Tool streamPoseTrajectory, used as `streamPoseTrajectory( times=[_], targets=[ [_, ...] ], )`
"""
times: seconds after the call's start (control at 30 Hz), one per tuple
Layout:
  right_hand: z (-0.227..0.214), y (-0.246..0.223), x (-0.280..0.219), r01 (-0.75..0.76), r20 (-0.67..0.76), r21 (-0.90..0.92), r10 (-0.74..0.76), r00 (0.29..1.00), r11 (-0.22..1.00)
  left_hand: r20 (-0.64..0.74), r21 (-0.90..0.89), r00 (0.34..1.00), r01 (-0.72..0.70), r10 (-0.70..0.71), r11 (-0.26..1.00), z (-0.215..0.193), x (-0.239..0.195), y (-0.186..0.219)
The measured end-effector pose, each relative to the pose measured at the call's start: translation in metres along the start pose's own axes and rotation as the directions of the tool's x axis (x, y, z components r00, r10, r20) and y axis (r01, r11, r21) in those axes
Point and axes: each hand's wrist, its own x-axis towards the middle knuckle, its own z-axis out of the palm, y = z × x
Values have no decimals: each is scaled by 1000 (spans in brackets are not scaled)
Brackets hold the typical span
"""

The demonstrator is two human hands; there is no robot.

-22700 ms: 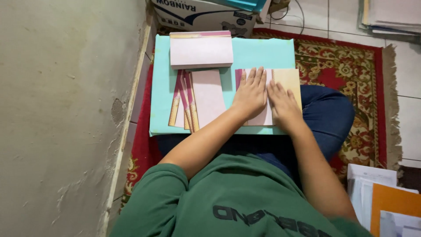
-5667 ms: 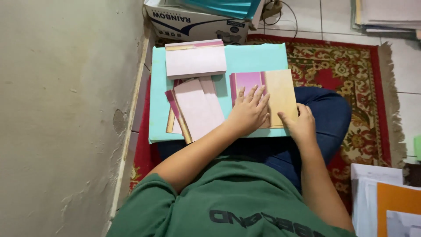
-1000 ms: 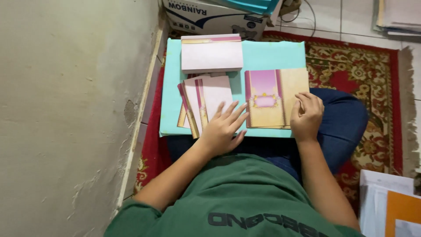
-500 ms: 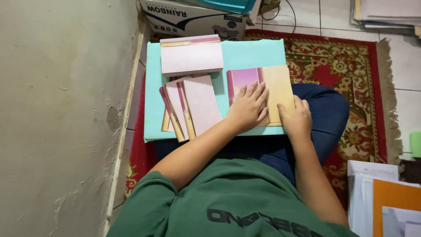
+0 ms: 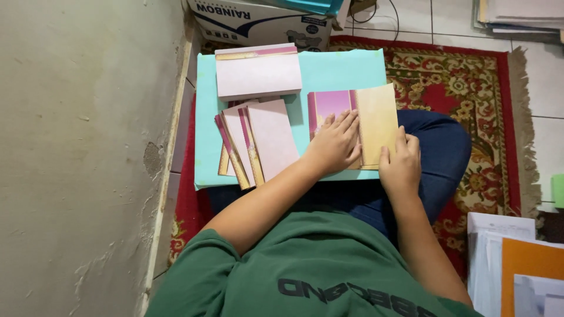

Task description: Assembling paper invitations by manually inserting printed cards into decorative folders.

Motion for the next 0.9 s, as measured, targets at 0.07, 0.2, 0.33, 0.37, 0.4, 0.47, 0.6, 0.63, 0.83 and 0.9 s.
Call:
streamPoseTrajectory(
  times=[0.07,0.2,0.33,0.37,0.4,0.47,0.6,0.63,0.83,0.9],
  targets=[
    [-12,-15,-1,42,-6,-13,-42,999,999,-8,-14,1000,5,-5,1000,-2,-1,0],
    [-33,-41,7,185,-21,365,-191,981,912,-43,-80,999,9,-12,997,-1,0,-5],
    [-17,-37,-1,251,177,420,-350,920,872,37,-466,994,105,-99,879,-1,1,-22],
    [-6,-33,-7,220,269,408,-347,898,886,24,-626,980,169,-199,761,-19,1,-19],
    [6,-29,-11,191,359,395,-343,868,898,30,-762,954,214,-297,611,-37,0,-16],
    [8,-32,-15,235,353,317,-344,870,919,-52,-707,942,200,-332,678,-16,-2,-21],
    [22,-16,-17,301,237,201,-345,908,932,-143,-219,955,227,-261,949,-17,1,-6],
    [26,-12,-15,300,240,198,-343,908,933,-142,-224,954,227,-262,948,-8,0,-6],
    [30,-5,-11,327,231,135,-351,908,935,150,99,979,127,-140,987,24,8,-9],
    [25,-4,-23,331,264,139,-357,896,933,181,129,968,153,-175,980,29,14,-12]
  ],
)
